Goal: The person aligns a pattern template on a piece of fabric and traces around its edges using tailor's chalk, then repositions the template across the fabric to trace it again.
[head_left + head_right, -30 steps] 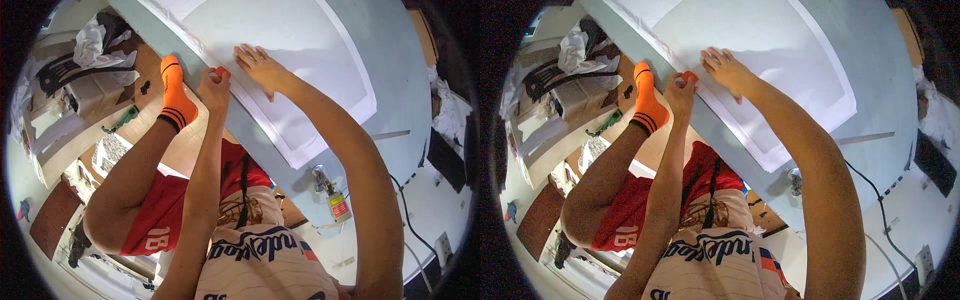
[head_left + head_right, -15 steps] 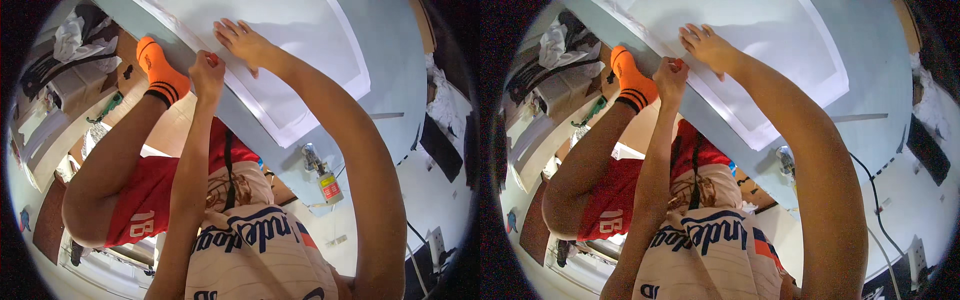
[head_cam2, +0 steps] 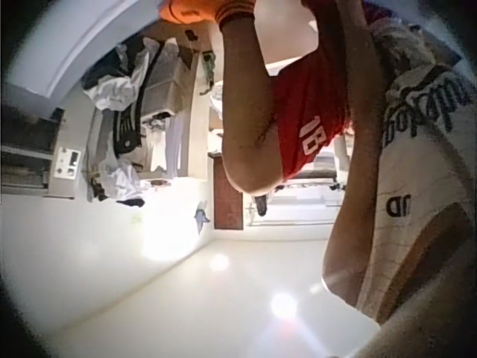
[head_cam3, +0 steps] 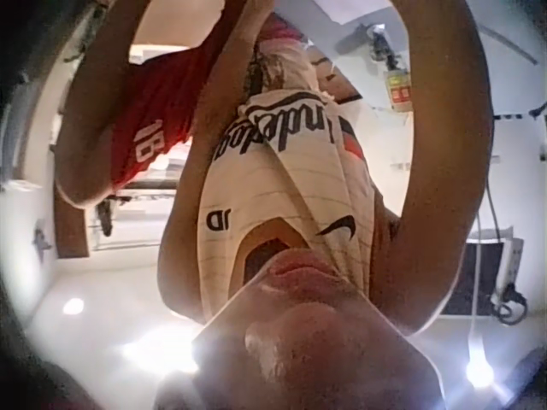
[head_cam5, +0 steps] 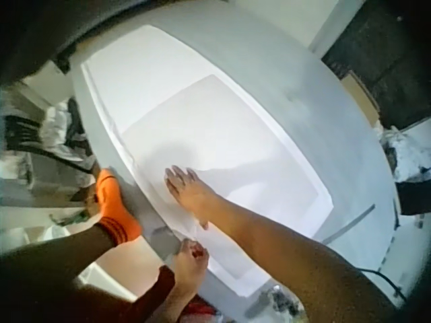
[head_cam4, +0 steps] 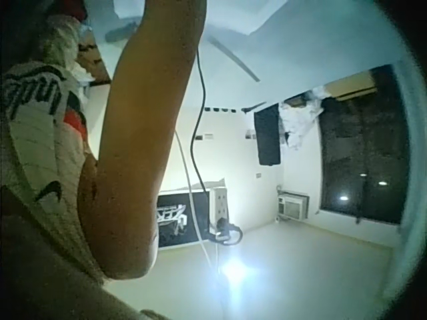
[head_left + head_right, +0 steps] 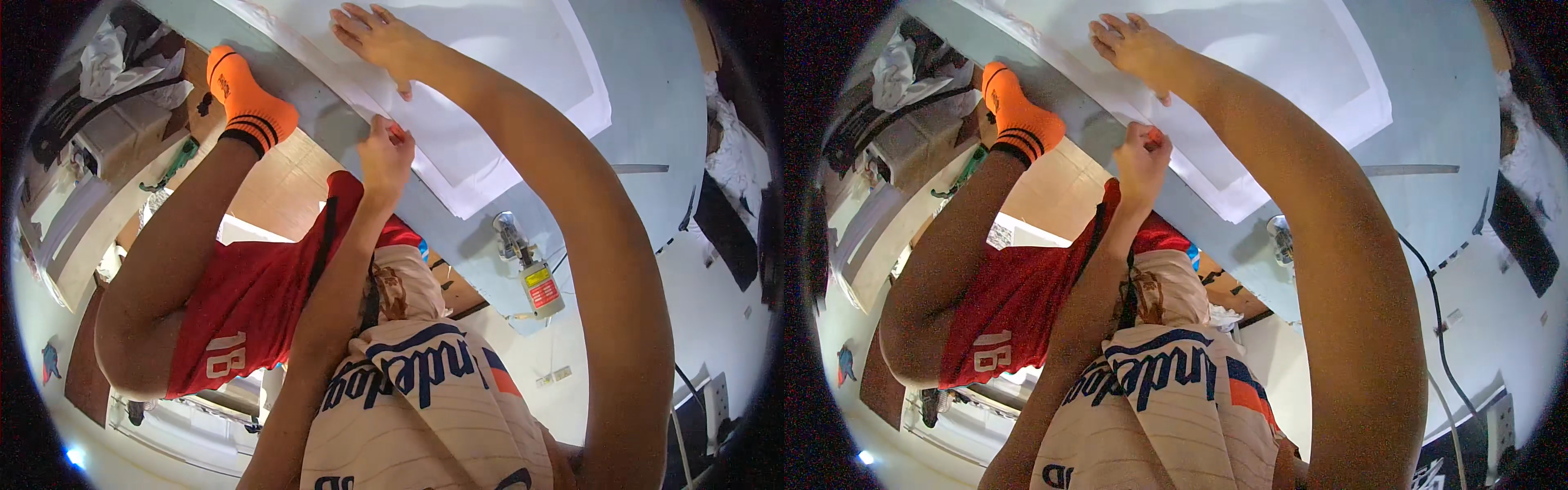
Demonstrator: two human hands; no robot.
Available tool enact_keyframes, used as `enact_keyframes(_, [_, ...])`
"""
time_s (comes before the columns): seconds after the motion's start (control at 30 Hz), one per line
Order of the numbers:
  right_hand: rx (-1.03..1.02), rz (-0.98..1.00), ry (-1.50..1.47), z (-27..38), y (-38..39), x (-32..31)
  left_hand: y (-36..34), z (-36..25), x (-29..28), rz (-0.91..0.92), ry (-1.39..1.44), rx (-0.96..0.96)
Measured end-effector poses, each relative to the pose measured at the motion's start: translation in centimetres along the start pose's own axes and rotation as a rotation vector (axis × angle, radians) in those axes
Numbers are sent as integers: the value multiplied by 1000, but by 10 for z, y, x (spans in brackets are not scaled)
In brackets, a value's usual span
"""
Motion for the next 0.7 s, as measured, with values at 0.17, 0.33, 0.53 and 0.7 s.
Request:
enact_keyframes(0.17, [-76, 47, -29, 6, 1, -4, 26, 10, 28, 56, 54, -52])
enact_keyframes(0.33, [-168, 102, -96, 7, -1, -3, 50, 16, 56, 133, 99, -72])
enact_keyframes(0.53, [-199, 216, -53, 14, -26, 25, 77, 21, 95, 253, 86, -120])
enact_keyframes(0.7, [-200, 162, -53, 12, -27, 41, 115, 18, 127, 502, 33, -179])
Point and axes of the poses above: each hand's wrist, its own y-axis away from the middle knuckle, its own x-axis out of the palm, z = x × y, the point moved 8 cm from there along -y, towards the middle knuckle, and after that the axes turned 11 degrees about z, right-handed, at the moved point
